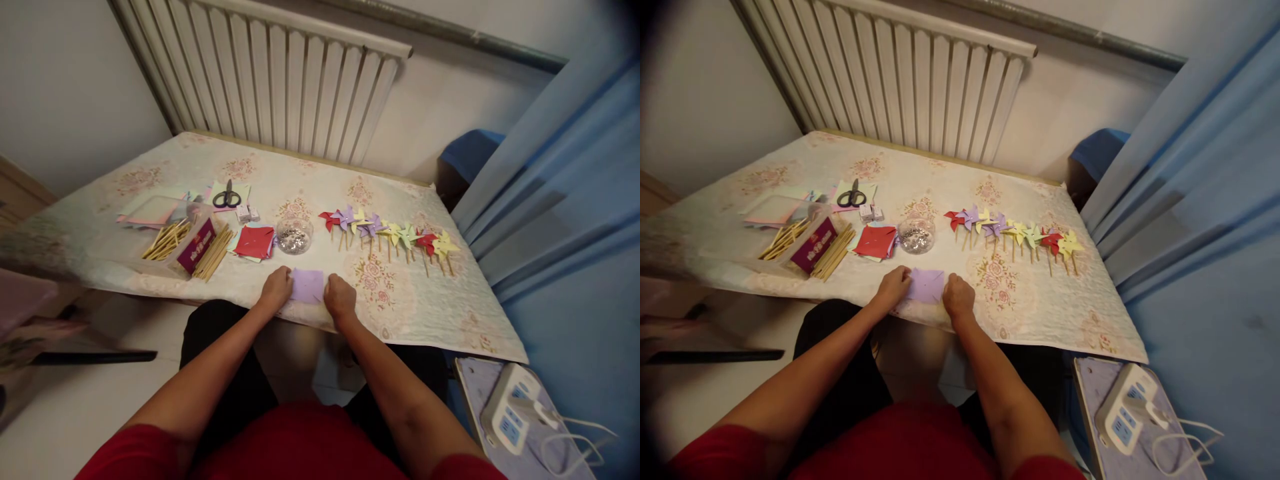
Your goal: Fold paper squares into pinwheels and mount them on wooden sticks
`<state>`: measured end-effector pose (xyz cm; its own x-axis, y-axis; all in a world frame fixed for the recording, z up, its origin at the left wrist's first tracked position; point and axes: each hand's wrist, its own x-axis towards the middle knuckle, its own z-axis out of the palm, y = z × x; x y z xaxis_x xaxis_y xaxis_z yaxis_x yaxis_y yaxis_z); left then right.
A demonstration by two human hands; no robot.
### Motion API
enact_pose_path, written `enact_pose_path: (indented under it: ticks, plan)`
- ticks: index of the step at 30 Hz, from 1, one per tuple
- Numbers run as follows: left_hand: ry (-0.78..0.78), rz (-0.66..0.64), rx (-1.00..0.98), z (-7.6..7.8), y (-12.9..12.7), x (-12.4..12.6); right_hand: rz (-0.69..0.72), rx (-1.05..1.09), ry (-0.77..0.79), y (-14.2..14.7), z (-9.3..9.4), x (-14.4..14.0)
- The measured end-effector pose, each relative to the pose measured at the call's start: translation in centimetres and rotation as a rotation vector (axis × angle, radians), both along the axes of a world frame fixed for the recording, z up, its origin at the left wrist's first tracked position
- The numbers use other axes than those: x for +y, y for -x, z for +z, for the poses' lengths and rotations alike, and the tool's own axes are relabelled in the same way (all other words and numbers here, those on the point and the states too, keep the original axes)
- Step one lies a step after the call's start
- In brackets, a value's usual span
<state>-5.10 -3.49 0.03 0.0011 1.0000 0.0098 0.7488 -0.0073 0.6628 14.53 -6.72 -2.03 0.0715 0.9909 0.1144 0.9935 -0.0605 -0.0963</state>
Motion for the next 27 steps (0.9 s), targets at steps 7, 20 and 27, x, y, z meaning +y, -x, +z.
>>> enact_pose_path:
  ticks: [7, 20, 27]
  plan:
    - [-0.333, -0.328, 0.357, -0.1, -2.5, -1.2, 0.001, 0.004, -0.014, 0.0, -0.1, -0.1]
    - [-0.283, -0.457, 0.513, -3.5, -3.4, -1.7, 0.145, 0.137, -0.160, -0.4, -0.3, -0.4]
    - [-0.273, -0.453, 0.514, -3.3, -3.5, -1.8, 0.480, 0.140, -0.185, -0.9, 0.1, -0.7]
